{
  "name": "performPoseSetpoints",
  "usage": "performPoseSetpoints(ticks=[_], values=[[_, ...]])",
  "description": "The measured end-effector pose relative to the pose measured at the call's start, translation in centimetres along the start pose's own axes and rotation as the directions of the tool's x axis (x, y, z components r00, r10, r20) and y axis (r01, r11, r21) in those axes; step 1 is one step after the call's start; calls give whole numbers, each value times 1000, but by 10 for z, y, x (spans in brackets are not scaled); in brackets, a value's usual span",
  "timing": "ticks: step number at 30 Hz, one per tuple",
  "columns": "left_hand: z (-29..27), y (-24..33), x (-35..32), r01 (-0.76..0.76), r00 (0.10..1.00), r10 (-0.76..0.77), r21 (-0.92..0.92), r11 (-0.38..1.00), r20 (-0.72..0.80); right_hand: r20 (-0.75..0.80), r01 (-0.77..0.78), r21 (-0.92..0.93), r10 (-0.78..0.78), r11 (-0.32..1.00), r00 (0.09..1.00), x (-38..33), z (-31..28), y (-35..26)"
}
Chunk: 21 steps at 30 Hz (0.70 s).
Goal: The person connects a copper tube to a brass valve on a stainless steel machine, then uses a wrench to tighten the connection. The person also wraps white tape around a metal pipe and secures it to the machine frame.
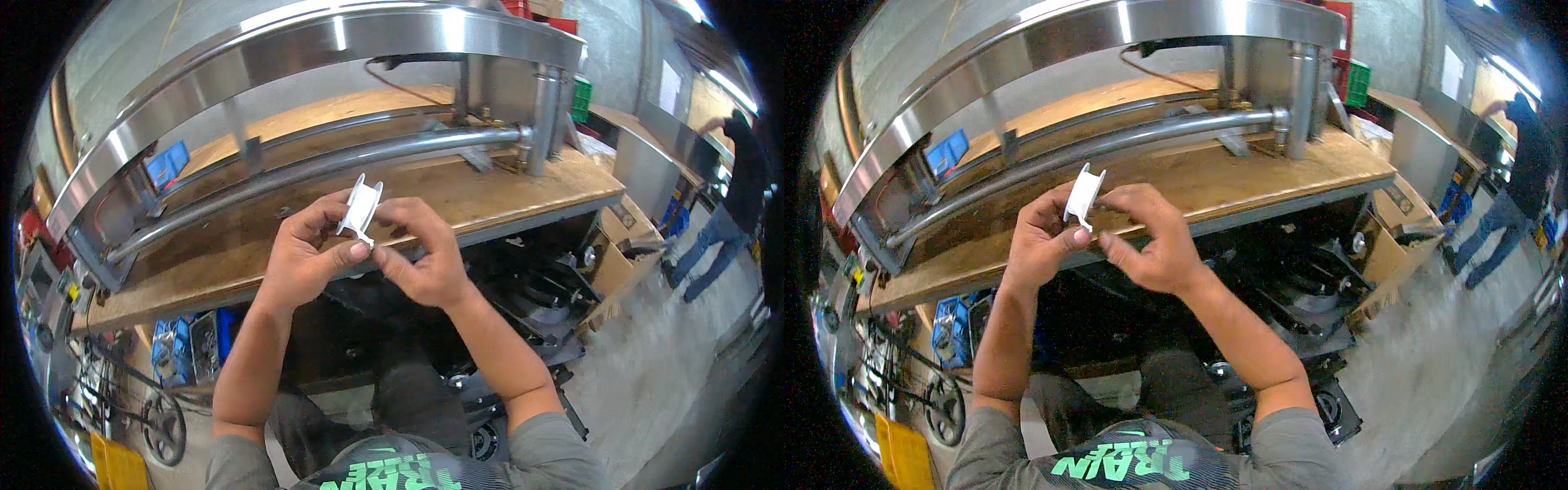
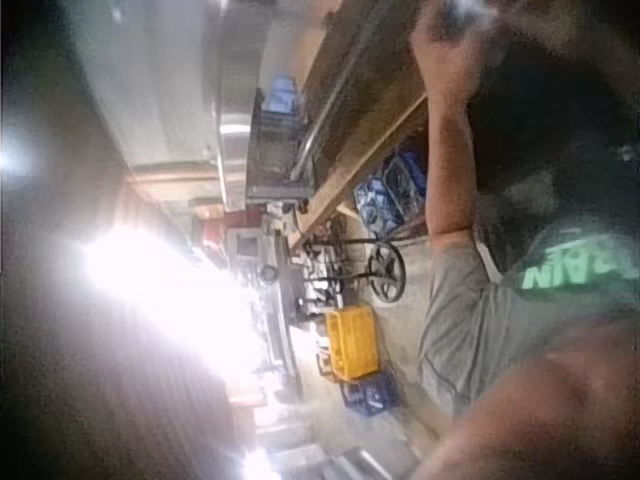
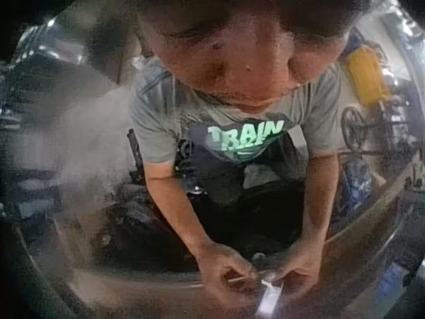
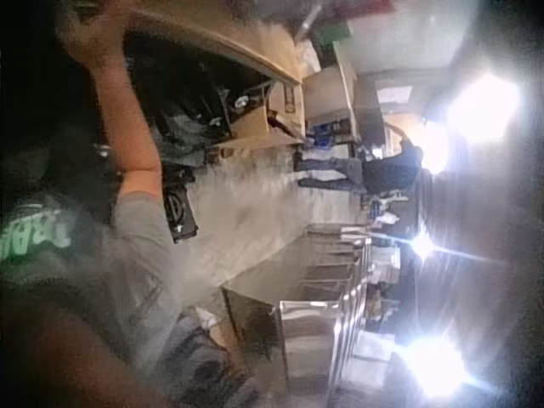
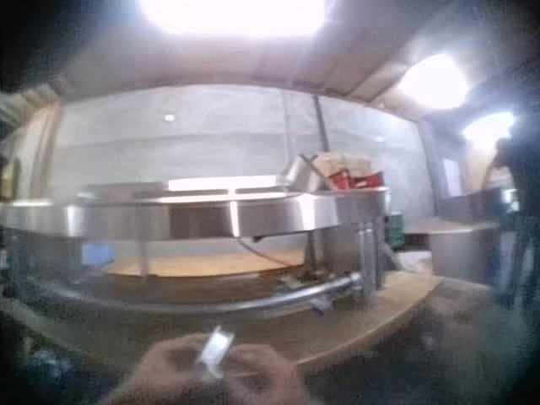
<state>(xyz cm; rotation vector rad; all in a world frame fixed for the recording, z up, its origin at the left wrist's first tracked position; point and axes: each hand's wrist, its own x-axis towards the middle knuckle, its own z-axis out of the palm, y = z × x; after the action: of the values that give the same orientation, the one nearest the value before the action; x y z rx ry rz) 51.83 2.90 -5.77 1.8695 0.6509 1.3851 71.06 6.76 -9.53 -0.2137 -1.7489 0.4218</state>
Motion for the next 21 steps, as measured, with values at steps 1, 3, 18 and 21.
performPoseSetpoints(ticks=[1, 3, 18, 21], values=[[11, -4, 8, 5, 1000, -5, 13, 1000, 6, 36, -61, 60, 58, 996, 998, -7, -9, -4], [31, -9, 19, 5, 999, -4, -20, 1000, 40, -40, -46, -19, 46, 999, 998, -14, -24, -9], [78, -20, 76, -269, 963, 247, 407, 873, 107, -125, -46, -549, -28, 835, 992, 0, -98, 14], [71, -17, 93, -530, 844, 455, 582, 617, 285, -103, -51, -623, -18, 781, 995, 6, -102, 21]])
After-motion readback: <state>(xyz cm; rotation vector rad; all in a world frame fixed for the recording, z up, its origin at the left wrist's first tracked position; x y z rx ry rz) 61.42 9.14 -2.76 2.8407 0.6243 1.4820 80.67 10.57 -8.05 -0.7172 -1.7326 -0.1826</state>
